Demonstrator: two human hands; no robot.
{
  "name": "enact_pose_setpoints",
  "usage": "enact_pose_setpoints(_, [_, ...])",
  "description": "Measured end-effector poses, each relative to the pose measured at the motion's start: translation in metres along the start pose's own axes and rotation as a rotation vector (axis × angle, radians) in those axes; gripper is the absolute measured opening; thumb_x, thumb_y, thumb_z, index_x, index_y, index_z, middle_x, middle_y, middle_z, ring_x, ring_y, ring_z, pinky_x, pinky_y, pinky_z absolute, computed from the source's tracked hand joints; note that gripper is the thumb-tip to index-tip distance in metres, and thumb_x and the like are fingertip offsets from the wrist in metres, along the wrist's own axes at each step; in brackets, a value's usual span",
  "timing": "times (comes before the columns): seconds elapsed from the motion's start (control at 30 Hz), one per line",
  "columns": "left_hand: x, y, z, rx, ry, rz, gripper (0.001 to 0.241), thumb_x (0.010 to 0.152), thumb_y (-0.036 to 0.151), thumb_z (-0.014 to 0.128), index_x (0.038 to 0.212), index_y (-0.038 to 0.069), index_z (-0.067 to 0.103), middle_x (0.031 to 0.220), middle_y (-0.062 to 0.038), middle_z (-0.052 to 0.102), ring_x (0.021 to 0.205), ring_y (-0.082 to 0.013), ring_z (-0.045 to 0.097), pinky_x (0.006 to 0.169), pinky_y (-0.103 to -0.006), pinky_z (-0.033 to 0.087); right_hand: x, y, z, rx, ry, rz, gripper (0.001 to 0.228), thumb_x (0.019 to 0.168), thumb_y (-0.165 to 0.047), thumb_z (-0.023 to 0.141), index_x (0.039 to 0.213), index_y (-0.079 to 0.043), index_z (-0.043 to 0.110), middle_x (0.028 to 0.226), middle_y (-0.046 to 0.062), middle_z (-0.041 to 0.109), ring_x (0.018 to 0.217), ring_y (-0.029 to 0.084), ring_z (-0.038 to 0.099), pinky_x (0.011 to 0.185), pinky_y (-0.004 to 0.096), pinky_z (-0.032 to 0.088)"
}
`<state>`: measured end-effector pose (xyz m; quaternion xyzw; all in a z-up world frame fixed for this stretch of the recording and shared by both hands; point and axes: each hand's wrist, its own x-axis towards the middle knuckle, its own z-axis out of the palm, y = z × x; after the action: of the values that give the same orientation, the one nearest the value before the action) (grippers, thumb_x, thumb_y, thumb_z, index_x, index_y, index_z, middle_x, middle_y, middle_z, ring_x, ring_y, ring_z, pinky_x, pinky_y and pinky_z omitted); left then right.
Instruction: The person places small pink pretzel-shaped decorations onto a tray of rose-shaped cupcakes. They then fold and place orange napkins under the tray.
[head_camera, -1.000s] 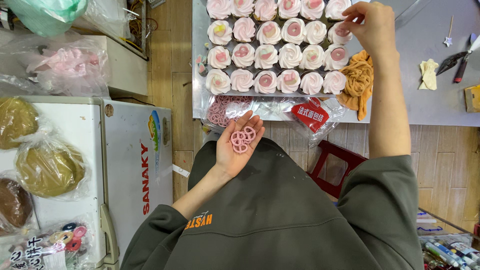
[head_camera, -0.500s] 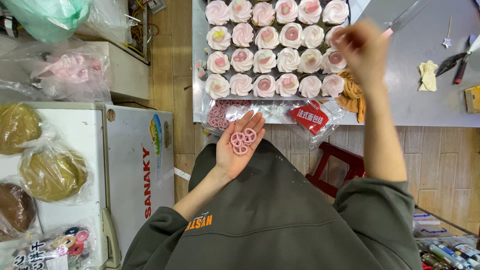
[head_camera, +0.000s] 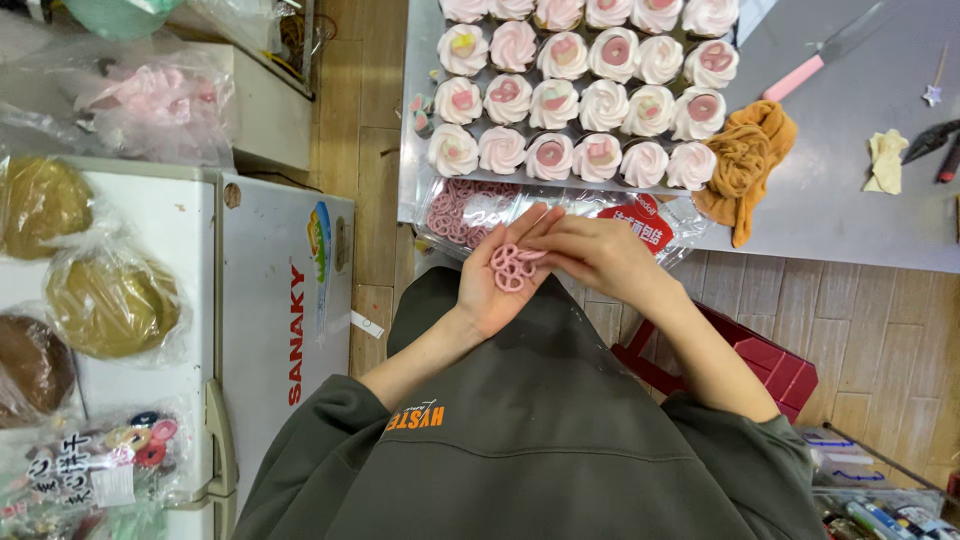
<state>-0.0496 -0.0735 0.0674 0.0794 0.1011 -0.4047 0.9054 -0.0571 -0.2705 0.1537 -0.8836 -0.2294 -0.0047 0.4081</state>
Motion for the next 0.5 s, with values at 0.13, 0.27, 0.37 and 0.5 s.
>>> enact_pose_setpoints(0.13, [0.002,-0.006,-0.003,-0.092,-0.068,0.017,0.053,0.116,0.034,0.035,0.156,0.001,0.044,0.156,-0.021,0.045,0.147,-0.0323,0.044,0.128,-0.0473,0.033,-0.003,0.012,-0.006,0.255,0.17,0.144,0.015,0.096,-0.008,0.076,0.111,-0.008,0.078,0.104,0.005,0.074,0.091,0.017,0.069,0.073,0.028,0.055])
enact_pose_setpoints(0.27, [0.0,-0.007,-0.002,-0.113,0.006,0.03,0.053,0.113,0.034,0.035,0.152,-0.001,0.044,0.157,-0.021,0.045,0.15,-0.0331,0.04,0.127,-0.0467,0.031,0.012,0.035,-0.006,0.649,0.175,0.542,0.023,0.093,-0.006,0.078,0.115,0.001,0.074,0.094,0.008,0.076,0.072,0.007,0.065,0.062,0.021,0.048])
enact_pose_setpoints(0.37, [-0.004,-0.005,0.001,-0.084,0.0,0.045,0.053,0.113,0.033,0.035,0.152,-0.002,0.044,0.158,-0.02,0.046,0.151,-0.0326,0.039,0.127,-0.0453,0.031,0.021,0.045,-0.005,0.733,0.189,0.443,0.03,0.092,-0.002,0.078,0.12,0.005,0.069,0.097,0.008,0.075,0.075,0.006,0.067,0.068,0.02,0.053])
enact_pose_setpoints(0.5, [-0.009,-0.002,0.002,-0.077,0.007,0.076,0.053,0.113,0.033,0.036,0.152,-0.002,0.043,0.158,-0.021,0.045,0.151,-0.0319,0.039,0.128,-0.0455,0.03,0.031,0.046,-0.006,0.774,0.164,0.447,0.027,0.095,0.001,0.075,0.119,0.005,0.067,0.099,0.008,0.076,0.077,0.008,0.069,0.07,0.021,0.056])
